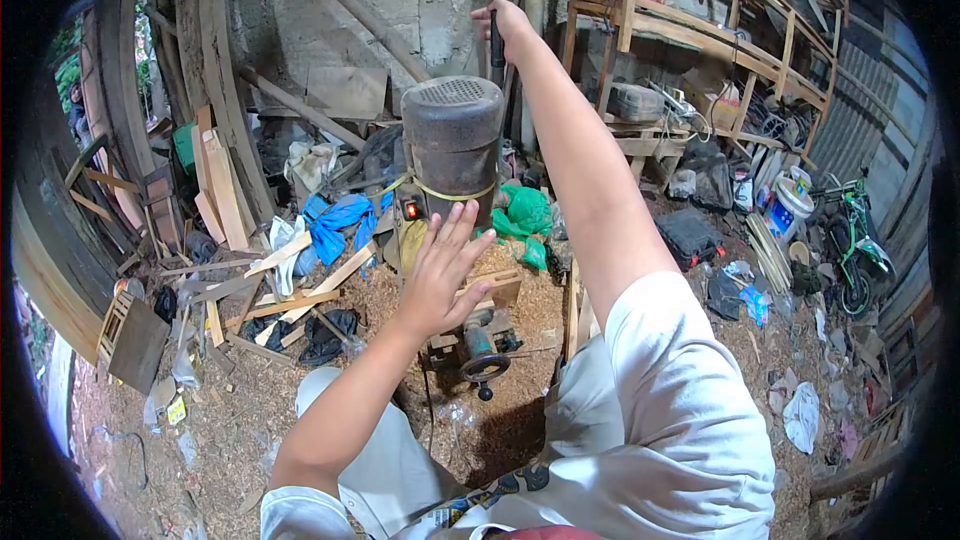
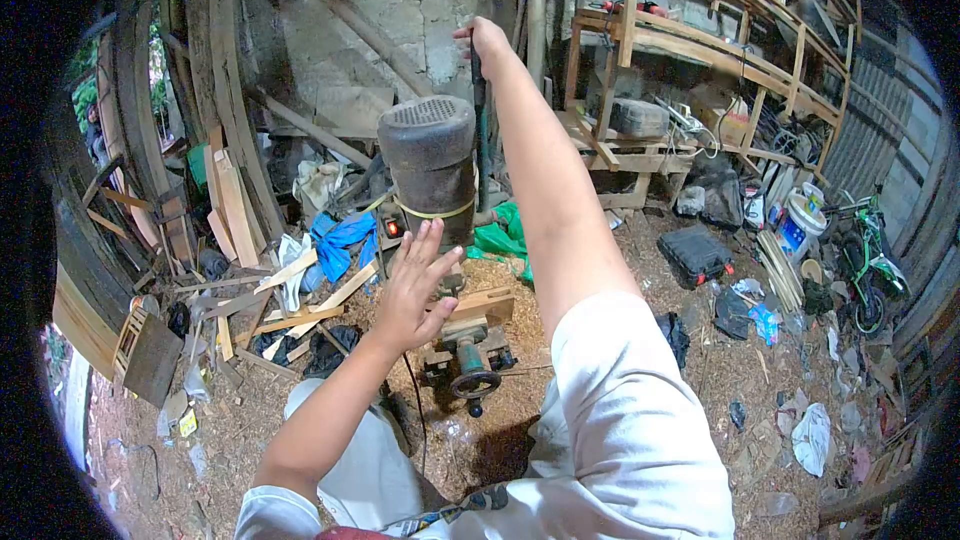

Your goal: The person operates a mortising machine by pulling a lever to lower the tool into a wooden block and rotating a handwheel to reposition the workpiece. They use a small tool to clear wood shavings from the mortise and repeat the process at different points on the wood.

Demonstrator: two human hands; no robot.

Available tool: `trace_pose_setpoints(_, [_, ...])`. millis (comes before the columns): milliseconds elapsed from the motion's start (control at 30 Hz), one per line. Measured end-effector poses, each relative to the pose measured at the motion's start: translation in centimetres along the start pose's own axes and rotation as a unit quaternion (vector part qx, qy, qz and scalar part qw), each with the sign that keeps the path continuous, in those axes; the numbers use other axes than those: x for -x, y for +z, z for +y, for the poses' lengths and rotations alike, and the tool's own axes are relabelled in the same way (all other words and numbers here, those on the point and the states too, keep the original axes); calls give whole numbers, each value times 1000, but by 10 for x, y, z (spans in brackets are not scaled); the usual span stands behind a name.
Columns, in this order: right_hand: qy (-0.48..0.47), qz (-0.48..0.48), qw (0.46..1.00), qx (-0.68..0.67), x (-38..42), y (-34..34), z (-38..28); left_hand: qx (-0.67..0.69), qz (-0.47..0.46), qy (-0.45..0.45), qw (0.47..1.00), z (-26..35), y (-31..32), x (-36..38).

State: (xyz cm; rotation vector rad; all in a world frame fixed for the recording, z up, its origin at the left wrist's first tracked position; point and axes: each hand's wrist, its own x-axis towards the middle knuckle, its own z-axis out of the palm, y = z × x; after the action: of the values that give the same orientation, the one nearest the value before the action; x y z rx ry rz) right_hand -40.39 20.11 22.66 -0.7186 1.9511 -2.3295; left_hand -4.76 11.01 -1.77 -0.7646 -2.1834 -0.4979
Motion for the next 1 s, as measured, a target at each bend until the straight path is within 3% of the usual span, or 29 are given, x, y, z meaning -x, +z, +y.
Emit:
trace_pose_setpoints(100, [78, -63, 989, -108, 23, 0, -8, -2, 8, -1, 1000, 0, 0, 1])
trace_pose_setpoints(133, [57, -24, 992, -114, 35, 4, -10, -3, 16, 4, 1000, -2, 0, 1])
trace_pose_setpoints(367, [-32, -6, 992, -120, 29, 4, 7, 3, 25, -11, 1000, -6, -3, 0])
trace_pose_setpoints(500, [-107, 36, 986, -123, 101, -3, 7, 7, 27, -21, 999, -6, -4, -5])
trace_pose_setpoints(567, [-147, -15, 974, -169, 127, -14, 12, 5, 40, -22, 999, -7, -3, -6])
trace_pose_setpoints(767, [-147, -67, 983, -82, 127, -23, 6, 22, 27, -37, 999, -2, 6, -1])
trace_pose_setpoints(833, [-191, -81, 969, -135, 130, -15, 2, 8, 24, -34, 999, 0, 5, 1])
trace_pose_setpoints(867, [-124, -105, 970, -183, 143, -18, -1, 7, 33, -27, 999, -1, 4, 1])
trace_pose_setpoints(1000, [-189, -58, 965, -175, 140, -22, 13, -5, 24, -32, 999, -3, 1, 7])
